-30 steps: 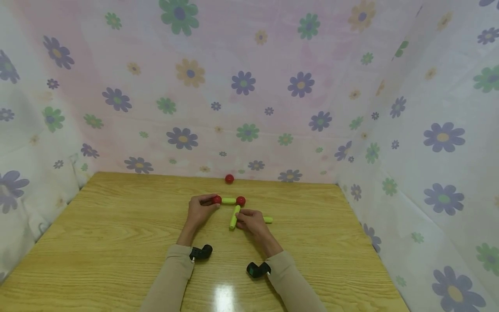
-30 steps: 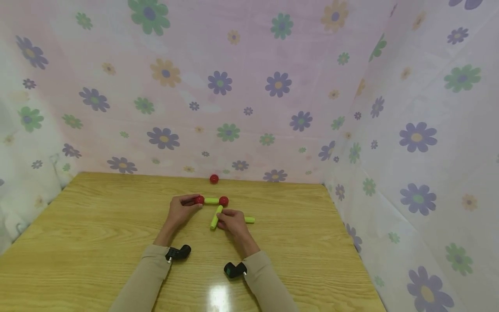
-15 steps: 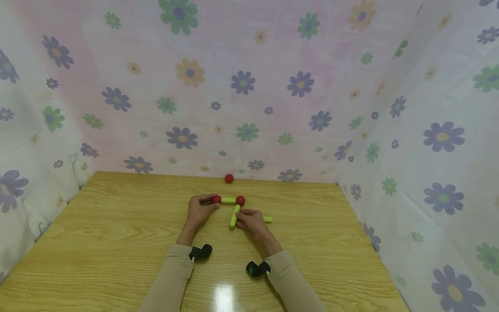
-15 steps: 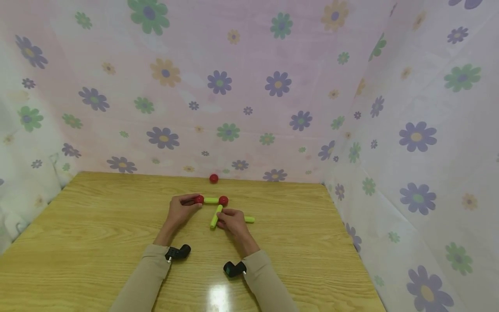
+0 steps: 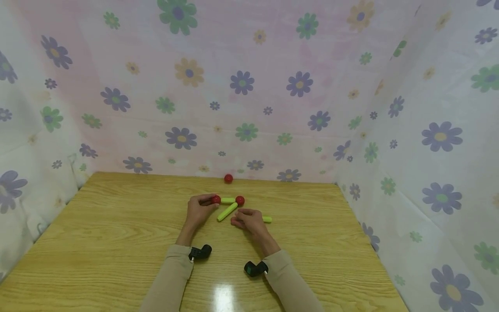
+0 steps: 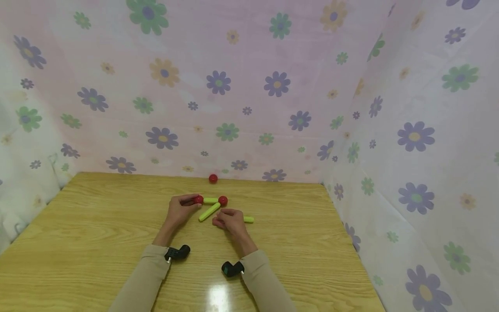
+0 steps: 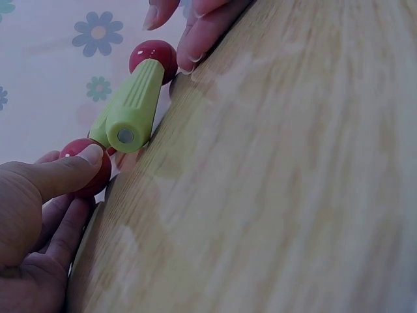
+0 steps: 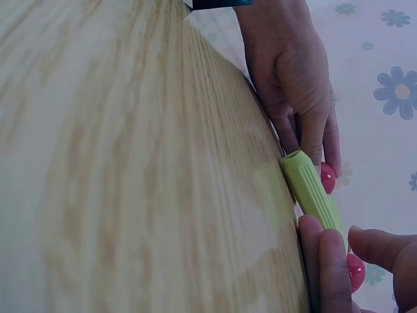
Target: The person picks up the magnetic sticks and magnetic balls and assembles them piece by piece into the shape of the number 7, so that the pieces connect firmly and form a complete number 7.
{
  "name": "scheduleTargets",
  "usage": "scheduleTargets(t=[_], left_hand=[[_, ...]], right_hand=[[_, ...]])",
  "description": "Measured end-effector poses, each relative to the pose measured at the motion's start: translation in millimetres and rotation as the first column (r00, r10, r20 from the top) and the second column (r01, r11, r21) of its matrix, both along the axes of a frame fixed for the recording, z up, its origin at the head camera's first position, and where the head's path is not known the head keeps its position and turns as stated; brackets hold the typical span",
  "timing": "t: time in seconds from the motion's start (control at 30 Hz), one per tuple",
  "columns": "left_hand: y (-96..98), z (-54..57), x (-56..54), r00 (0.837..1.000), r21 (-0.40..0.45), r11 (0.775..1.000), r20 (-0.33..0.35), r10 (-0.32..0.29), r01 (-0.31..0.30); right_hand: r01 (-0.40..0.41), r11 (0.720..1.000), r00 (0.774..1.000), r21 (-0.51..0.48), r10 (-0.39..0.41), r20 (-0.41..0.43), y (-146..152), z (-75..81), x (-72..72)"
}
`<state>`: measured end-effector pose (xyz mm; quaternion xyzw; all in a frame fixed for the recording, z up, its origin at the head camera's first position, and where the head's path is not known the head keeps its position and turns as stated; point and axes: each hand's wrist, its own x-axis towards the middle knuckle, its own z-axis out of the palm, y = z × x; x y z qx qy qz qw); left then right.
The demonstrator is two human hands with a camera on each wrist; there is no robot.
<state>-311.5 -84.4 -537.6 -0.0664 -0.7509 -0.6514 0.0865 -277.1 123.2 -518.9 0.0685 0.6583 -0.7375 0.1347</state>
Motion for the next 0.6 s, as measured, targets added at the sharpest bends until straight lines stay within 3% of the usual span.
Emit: scheduleTargets(t=[0.47, 0.6], left_hand=[[-0.8, -1.4, 0.5, 1.0, 0.013, 1.0, 0.02, 0.013, -0.013], [0.3, 3.4, 4.0, 1.0, 0.031, 1.0, 0.017, -0.004, 0.003]], right_hand=[[-0.058, 0.997, 0.998, 0.051, 0.058, -0.017, 2.1, 6.7, 7.6], [-0.095, 0.994, 0.994, 0.052, 0.097, -0.046, 5.7, 7.9, 10.2]])
